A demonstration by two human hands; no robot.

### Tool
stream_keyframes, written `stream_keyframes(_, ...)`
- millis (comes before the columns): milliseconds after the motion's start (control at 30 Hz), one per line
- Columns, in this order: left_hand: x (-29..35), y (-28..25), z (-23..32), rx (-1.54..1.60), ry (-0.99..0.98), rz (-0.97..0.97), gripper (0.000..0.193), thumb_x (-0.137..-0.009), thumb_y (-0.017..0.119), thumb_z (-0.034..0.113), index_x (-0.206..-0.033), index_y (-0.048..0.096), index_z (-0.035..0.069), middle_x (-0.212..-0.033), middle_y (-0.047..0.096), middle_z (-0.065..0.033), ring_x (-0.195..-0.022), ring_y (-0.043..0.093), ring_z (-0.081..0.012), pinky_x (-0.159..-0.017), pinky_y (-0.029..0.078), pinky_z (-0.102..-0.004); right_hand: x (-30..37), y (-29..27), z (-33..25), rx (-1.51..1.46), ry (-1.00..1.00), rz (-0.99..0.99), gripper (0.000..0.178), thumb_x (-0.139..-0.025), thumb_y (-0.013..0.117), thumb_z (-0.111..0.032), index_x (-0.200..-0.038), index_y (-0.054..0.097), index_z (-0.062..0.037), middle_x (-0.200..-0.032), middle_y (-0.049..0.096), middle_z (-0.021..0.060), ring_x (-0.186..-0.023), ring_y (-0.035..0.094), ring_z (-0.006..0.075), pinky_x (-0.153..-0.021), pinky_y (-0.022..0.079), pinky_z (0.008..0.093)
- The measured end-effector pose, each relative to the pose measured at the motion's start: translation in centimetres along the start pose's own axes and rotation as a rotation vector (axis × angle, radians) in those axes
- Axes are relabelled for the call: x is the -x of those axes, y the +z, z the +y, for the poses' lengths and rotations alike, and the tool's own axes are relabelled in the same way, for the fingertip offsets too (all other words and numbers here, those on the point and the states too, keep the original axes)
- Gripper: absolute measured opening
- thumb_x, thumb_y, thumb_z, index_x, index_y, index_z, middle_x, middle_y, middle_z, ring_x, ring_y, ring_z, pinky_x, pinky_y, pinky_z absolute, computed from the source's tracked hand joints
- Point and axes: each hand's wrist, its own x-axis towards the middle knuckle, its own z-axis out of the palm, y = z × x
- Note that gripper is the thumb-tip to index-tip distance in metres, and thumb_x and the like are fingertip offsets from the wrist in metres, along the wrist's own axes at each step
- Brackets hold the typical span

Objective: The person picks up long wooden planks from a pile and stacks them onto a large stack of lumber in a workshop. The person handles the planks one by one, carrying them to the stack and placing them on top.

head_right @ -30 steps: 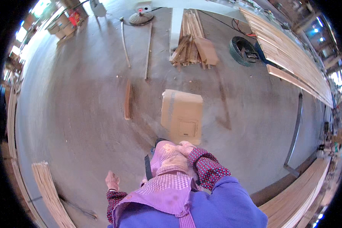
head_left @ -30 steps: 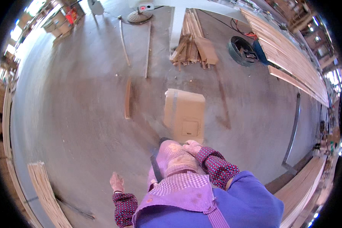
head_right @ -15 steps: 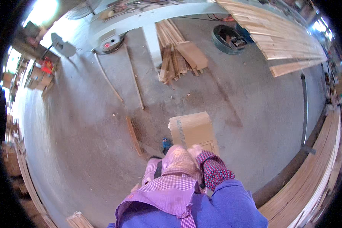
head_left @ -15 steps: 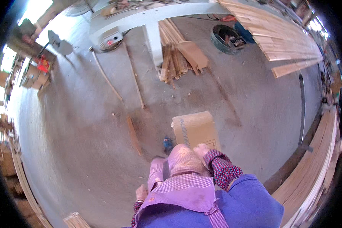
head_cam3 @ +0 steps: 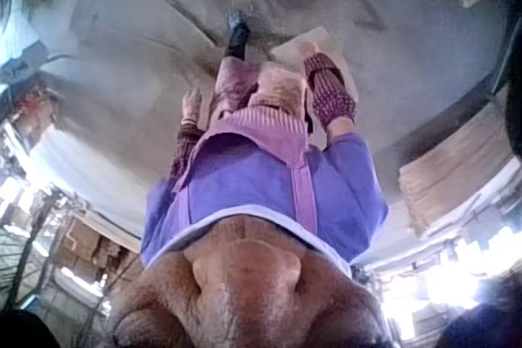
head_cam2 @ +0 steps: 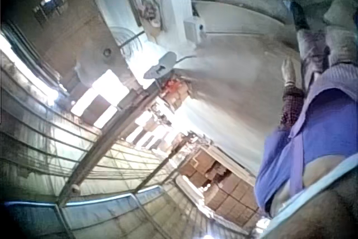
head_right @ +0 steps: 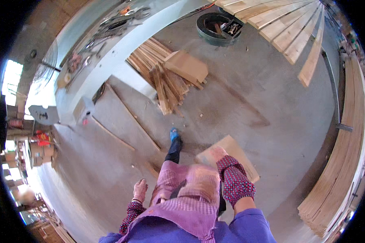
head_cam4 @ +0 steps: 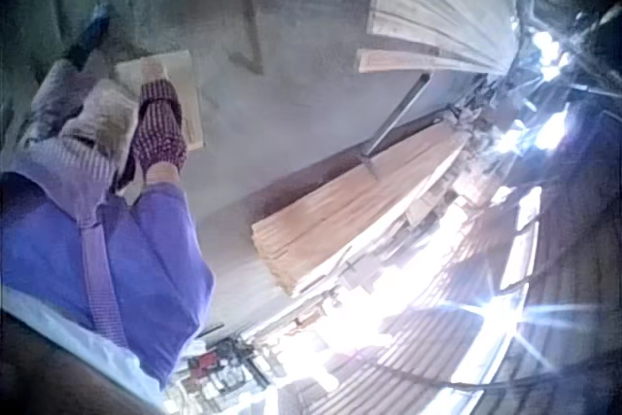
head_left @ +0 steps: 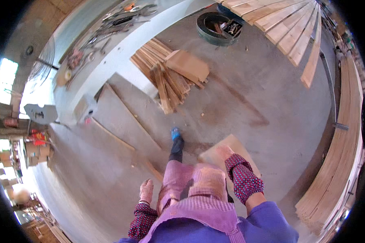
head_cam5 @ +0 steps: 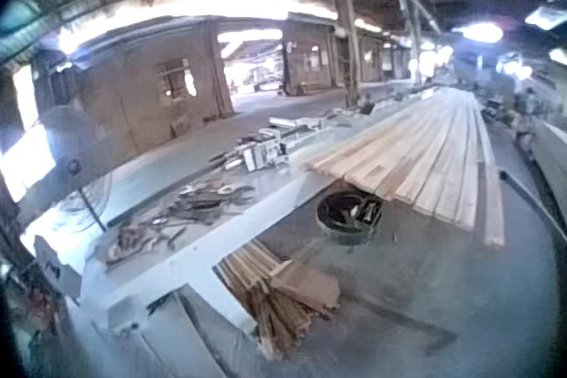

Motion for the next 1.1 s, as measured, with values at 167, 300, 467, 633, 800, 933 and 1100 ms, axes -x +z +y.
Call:
stream_keyframes(167, -13.4, -4.1, 12.5, -0.012, -0.051, -0.253, 0.038, -0.087, 0.056, 0.020, -0.122, 0.059, 0.006, -0.124, 0.060, -0.0066, -0.114, 0.054, -0.0246, -0.099, 0.043, -0.0397, -5.4, -4.9, -0.1, -0.172, 0.113, -0.112, 0.019, -0.086, 0.052, -0.013, -0.093, 0.069, -0.0073, -0.093, 0.067, 0.0162, -0.093, 0.065, 0.0311, -0.079, 0.053, 0.0412)
stream_keyframes(300, -19.9, 2.3, 6.2, -0.152, 0.264, -0.415, 0.041, -0.087, 0.055, 0.023, -0.124, 0.058, 0.004, -0.127, 0.059, -0.0107, -0.120, 0.052, -0.0260, -0.103, 0.040, -0.0380, -12.0, -3.3, 1.2, -0.300, 0.111, -0.057, 0.022, -0.089, 0.050, -0.016, -0.099, 0.066, -0.0038, -0.097, 0.065, 0.0197, -0.095, 0.063, 0.0349, -0.081, 0.052, 0.0444)
stream_keyframes(467, -26.1, 3.3, 17.3, -0.446, 0.208, -0.294, 0.058, -0.085, 0.057, 0.040, -0.128, 0.052, 0.002, -0.130, 0.053, -0.0195, -0.116, 0.054, -0.0349, -0.099, 0.043, -0.0427, -21.5, -4.7, 3.4, -1.054, 0.581, -0.025, 0.037, -0.090, 0.053, -0.034, -0.103, 0.063, -0.0009, -0.107, 0.063, 0.0241, -0.104, 0.059, 0.0399, -0.086, 0.048, 0.0462)
stream_keyframes(633, -29.1, 5.9, 21.0, -0.524, -0.131, -0.481, 0.062, -0.081, 0.062, 0.039, -0.132, 0.048, 0.006, -0.133, 0.049, -0.0184, -0.115, 0.054, -0.0372, -0.093, 0.048, -0.0456, -31.0, -0.5, 6.4, -1.051, 0.556, -0.266, 0.048, -0.088, 0.053, -0.039, -0.117, 0.061, -0.0017, -0.116, 0.061, 0.0252, -0.113, 0.056, 0.0393, -0.097, 0.044, 0.0450)
stream_keyframes(800, -31.9, 7.4, 22.4, -0.564, -0.295, -0.500, 0.061, -0.081, 0.062, 0.036, -0.134, 0.047, 0.008, -0.137, 0.046, -0.0151, -0.123, 0.048, -0.0350, -0.099, 0.044, -0.0445, -40.8, 6.7, 7.7, -1.083, 0.510, -0.293, 0.058, -0.088, 0.052, -0.042, -0.127, 0.054, 0.0007, -0.131, 0.054, 0.0235, -0.124, 0.049, 0.0360, -0.104, 0.039, 0.0422)
stream_keyframes(933, -34.1, 7.0, 24.5, -0.489, -0.395, -0.506, 0.058, -0.080, 0.062, 0.032, -0.131, 0.049, 0.008, -0.137, 0.046, -0.0155, -0.124, 0.047, -0.0353, -0.103, 0.041, -0.0441, -47.0, 6.6, 5.9, -1.262, 0.561, -0.184, 0.076, -0.082, 0.061, -0.050, -0.129, 0.048, 0.0078, -0.126, 0.056, 0.0259, -0.121, 0.053, 0.0349, -0.099, 0.043, 0.0404)
stream_keyframes(1100, -34.0, 7.3, 25.7, -0.440, -0.401, -0.503, 0.057, -0.079, 0.063, 0.032, -0.129, 0.051, 0.006, -0.135, 0.048, -0.0174, -0.123, 0.047, -0.0365, -0.103, 0.041, -0.0447, -52.9, 11.1, 3.7, -1.789, 0.743, -0.146, 0.082, -0.075, 0.075, -0.049, -0.131, 0.043, 0.0001, -0.121, 0.058, 0.0172, -0.110, 0.057, 0.0278, -0.089, 0.046, 0.0460)
